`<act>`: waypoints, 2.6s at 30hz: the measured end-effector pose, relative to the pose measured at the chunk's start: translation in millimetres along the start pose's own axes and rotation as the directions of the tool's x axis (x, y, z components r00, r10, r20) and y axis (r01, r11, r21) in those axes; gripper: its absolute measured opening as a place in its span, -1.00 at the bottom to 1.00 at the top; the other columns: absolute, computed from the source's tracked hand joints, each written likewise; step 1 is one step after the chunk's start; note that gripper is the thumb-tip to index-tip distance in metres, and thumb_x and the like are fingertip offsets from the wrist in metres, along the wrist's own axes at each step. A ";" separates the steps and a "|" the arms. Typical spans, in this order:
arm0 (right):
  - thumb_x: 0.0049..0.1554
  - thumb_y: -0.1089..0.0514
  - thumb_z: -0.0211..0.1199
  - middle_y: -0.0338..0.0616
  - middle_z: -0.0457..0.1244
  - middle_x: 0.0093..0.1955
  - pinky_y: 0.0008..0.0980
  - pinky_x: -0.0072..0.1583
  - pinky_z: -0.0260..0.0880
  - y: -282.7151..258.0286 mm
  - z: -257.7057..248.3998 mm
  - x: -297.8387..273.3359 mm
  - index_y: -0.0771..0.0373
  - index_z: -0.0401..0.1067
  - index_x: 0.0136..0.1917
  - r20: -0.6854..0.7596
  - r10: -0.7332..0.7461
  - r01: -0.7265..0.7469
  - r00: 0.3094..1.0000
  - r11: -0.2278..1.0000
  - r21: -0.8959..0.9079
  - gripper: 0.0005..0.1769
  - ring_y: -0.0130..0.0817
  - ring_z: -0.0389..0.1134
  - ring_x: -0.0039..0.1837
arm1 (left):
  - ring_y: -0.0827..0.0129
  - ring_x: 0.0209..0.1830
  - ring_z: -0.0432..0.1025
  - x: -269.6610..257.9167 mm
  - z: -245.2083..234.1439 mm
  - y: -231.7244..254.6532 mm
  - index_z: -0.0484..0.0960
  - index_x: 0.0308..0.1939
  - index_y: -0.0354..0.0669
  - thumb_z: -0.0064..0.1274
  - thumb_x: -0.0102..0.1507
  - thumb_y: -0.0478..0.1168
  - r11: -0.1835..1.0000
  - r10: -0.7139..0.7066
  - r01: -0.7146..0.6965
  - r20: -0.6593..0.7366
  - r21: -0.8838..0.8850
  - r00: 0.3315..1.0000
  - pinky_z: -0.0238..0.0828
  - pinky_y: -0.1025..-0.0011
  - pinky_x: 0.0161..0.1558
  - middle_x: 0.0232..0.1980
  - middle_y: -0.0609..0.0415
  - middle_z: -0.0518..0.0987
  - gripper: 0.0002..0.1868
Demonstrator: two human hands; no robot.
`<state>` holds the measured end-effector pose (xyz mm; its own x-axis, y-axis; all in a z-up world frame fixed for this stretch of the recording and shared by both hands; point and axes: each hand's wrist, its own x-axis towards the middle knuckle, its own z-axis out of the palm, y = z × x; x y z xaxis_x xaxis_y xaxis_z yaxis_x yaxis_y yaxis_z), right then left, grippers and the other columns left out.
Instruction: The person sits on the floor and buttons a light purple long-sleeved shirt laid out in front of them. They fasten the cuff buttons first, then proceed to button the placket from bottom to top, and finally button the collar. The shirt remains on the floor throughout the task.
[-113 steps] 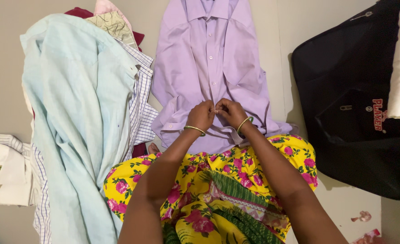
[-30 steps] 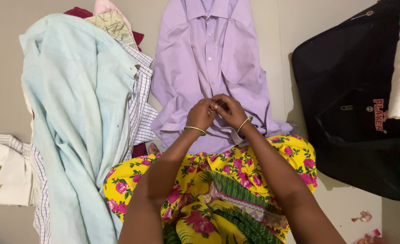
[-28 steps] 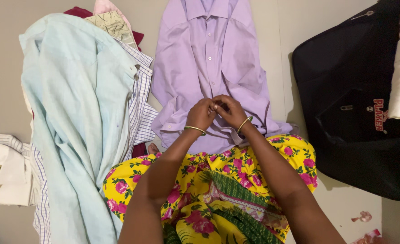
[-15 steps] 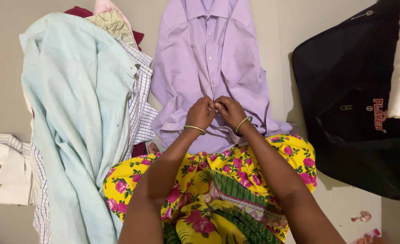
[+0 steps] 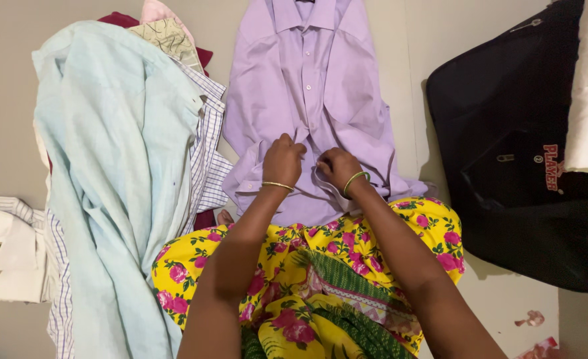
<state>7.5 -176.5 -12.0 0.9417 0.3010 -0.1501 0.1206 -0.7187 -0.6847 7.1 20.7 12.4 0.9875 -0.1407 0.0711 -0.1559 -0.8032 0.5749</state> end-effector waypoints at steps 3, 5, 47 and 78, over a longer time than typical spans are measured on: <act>0.09 0.12 0.38 0.03 0.39 -0.10 -0.12 0.03 0.43 5.3 3.7 -0.1 0.26 0.58 -0.12 -0.027 0.010 -0.010 1.000 1.000 0.019 -0.84 0.00 0.43 -0.06 | 0.06 -0.06 0.43 -4.4 9.9 -8.3 0.72 -0.24 -0.05 0.11 0.16 -0.33 0.994 0.005 -0.008 0.027 0.111 1.000 0.40 0.14 -0.03 -0.12 -0.03 0.49 -0.85; 0.07 0.11 0.41 0.02 0.40 -0.12 -0.13 0.01 0.44 7.6 4.2 -0.8 0.25 0.59 -0.15 -0.047 0.023 -0.022 0.999 1.000 0.009 -0.83 -0.01 0.44 -0.09 | 0.06 0.01 0.40 -8.8 14.2 -11.0 0.72 -0.16 -0.06 0.16 0.17 -0.27 0.978 0.018 -0.031 0.065 0.207 0.998 0.39 0.13 0.00 -0.04 -0.04 0.47 -0.83; 0.15 0.22 0.16 0.27 0.33 0.21 0.01 0.29 0.33 110.5 -6.5 -45.9 0.22 0.31 0.35 -0.359 0.511 -0.541 0.781 0.841 0.021 -0.52 0.25 0.34 0.26 | -0.04 0.03 0.52 -62.4 -22.4 -59.2 0.70 -0.12 -0.01 0.04 0.26 -0.10 0.887 -0.447 0.463 0.256 0.000 0.857 0.45 0.14 0.09 0.00 -0.06 0.64 -0.79; 0.05 0.20 0.26 0.06 0.31 0.05 -0.10 0.16 0.40 3.8 27.9 -2.7 0.22 0.50 0.09 0.323 -0.149 0.164 0.935 0.986 -0.017 -0.69 0.07 0.37 0.11 | 0.07 0.18 0.44 -26.4 23.1 10.5 0.57 0.16 -0.14 -0.05 0.35 -0.11 0.918 -0.136 -0.155 0.658 0.365 0.740 0.36 -0.05 0.13 0.20 -0.09 0.53 -0.65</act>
<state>-3.4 -162.5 -34.1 0.7606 0.5912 -0.2683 0.2784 -0.6703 -0.6879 -21.1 2.6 -2.2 0.7366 -0.3756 -0.5624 -0.3049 -0.9267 0.2196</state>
